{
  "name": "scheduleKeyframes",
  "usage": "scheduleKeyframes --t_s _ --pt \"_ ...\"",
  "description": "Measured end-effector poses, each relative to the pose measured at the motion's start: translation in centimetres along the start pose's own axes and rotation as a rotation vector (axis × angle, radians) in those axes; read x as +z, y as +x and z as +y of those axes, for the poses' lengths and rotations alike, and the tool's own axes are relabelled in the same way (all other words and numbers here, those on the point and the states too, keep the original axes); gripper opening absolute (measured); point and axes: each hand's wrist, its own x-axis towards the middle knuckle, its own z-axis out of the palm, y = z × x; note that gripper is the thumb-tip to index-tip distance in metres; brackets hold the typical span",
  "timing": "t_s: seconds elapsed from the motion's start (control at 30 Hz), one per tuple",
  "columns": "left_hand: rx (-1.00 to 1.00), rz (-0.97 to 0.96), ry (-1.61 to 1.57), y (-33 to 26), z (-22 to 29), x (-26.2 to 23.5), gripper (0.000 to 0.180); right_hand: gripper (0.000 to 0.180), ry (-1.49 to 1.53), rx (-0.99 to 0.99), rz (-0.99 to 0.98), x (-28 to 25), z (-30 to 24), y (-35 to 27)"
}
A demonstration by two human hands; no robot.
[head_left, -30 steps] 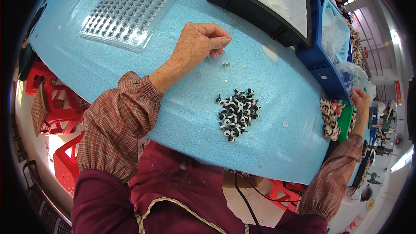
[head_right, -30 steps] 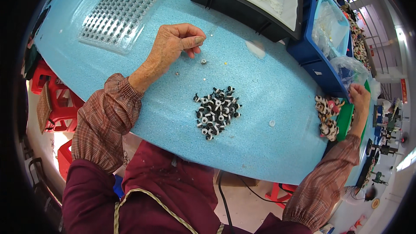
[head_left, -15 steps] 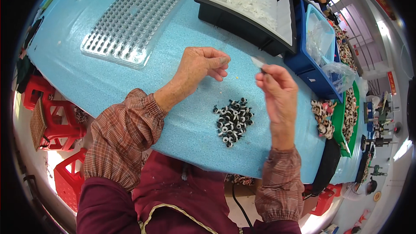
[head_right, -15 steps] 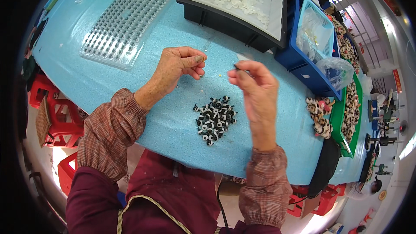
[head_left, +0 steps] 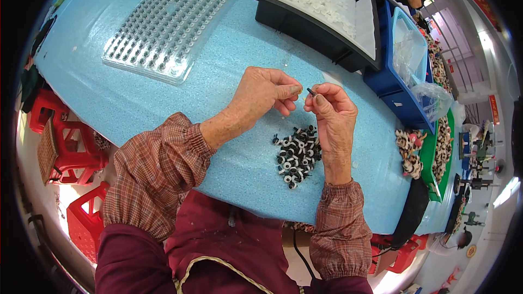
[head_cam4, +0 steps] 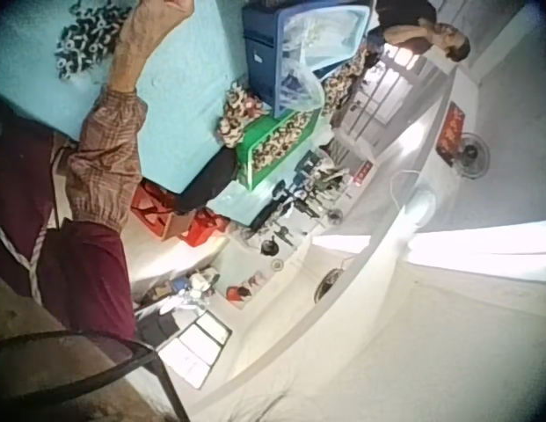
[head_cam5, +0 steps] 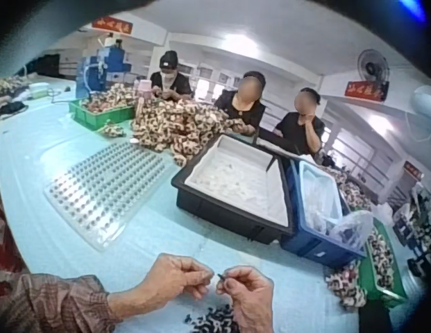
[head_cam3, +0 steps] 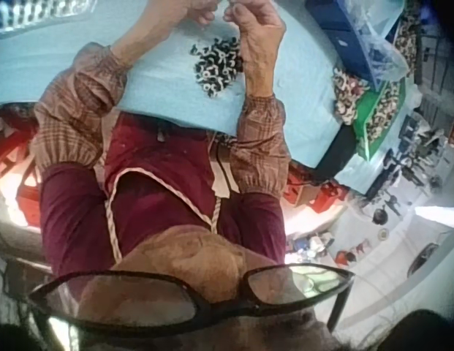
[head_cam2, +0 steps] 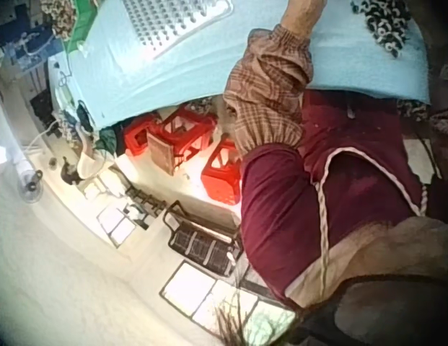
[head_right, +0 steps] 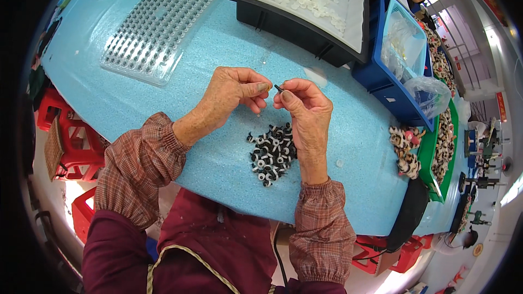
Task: Assembling plastic eye components and attaching them to leopard-print plush toy fabric.
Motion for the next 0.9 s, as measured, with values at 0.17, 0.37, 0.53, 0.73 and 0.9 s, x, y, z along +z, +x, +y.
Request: scheduleKeyframes --t_s 0.17,0.37,0.53,0.73,0.9 --pt "-0.008 -0.026 0.015 0.0 -0.3 0.0 0.017 0.016 -0.048 0.052 -0.074 -0.6 0.2 0.3" --pt "-0.031 -0.067 -0.068 0.3 -0.7 -0.2 0.019 0.014 -0.033 0.079 -0.086 -1.2 0.5 0.4" --pt "-0.047 -0.102 -0.082 0.1 -0.5 0.0 0.02 0.013 0.082 0.135 -0.086 -1.7 1.0 0.4" --pt "0.018 -0.129 -0.098 0.1 -0.6 0.0 0.017 0.014 0.139 0.156 -0.11 -1.5 0.8 0.3" --pt "0.11 -0.109 0.004 0.0 -0.4 0.0 0.016 0.015 0.128 0.152 -0.099 -1.4 0.7 0.2"
